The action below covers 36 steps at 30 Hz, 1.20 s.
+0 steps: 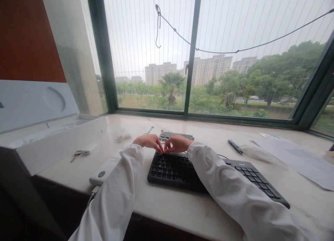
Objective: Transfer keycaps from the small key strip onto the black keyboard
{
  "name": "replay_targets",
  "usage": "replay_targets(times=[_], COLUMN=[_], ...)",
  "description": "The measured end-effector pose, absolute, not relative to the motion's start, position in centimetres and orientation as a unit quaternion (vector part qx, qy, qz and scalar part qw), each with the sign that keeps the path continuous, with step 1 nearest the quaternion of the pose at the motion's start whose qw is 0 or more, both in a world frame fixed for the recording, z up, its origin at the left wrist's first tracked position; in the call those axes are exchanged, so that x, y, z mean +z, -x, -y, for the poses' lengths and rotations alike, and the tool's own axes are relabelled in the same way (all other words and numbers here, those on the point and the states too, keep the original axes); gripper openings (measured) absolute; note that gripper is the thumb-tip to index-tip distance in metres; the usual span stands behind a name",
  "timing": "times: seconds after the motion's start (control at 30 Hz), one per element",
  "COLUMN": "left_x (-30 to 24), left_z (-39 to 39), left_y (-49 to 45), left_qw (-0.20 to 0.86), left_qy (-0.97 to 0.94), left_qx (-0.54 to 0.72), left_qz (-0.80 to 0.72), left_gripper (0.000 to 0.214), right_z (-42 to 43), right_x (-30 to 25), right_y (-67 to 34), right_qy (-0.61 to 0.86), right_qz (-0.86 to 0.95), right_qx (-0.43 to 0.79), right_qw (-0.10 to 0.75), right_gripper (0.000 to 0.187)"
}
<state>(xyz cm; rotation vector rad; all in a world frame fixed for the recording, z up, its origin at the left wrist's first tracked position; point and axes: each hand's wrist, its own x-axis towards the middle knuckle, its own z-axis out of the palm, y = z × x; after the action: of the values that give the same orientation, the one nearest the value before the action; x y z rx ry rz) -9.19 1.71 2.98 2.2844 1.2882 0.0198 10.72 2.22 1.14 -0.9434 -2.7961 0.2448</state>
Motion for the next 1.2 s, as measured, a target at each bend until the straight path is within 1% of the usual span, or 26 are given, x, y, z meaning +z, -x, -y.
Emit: replay_targets(times=[0.23,0.47,0.6,0.77,0.87,0.93,1.03,1.2], left_x=[3.0,2.8,2.6,2.1,1.8,1.6,1.4,1.3], left_z=[-1.7,-2.0,-2.3,-2.5,-2.6,-2.6,-2.7,-2.6], left_y=[9.1,9.2,9.3,9.2,9.1,9.1,9.0,8.7], left_qw=[0.255,0.258,0.265,0.305,0.345,0.379,0.419,0.442], left_qy=[-0.842,-0.838,-0.821,-0.778,-0.752,-0.737,-0.725,-0.718], left_qx=[0.012,0.009,0.002,-0.008,-0.006,-0.005,-0.003,0.006], left_qz=[-0.475,-0.480,-0.506,-0.549,-0.562,-0.560,-0.547,-0.537], left_gripper=[0.037,0.041,0.044,0.048,0.046,0.044,0.044,0.044], right_z=[-2.6,-2.5,-2.5,-2.2,-2.2,-2.3,-2.7,-3.3], right_x=[0.9,0.9,0.9,1.2,1.4,1.4,1.1,0.5], right_y=[-10.7,-10.6,-10.5,-10.3,-10.1,-9.9,-9.8,-9.9], right_qy=[0.311,0.317,0.325,0.362,0.402,0.424,0.446,0.476], right_qz=[0.943,0.940,0.936,0.917,0.895,0.880,0.858,0.815], right_qx=[0.081,0.086,0.103,0.146,0.182,0.210,0.253,0.331], right_qw=[0.085,0.089,0.089,0.081,0.060,0.042,0.028,0.005], right_gripper=[0.024,0.021,0.024,0.029,0.031,0.032,0.029,0.032])
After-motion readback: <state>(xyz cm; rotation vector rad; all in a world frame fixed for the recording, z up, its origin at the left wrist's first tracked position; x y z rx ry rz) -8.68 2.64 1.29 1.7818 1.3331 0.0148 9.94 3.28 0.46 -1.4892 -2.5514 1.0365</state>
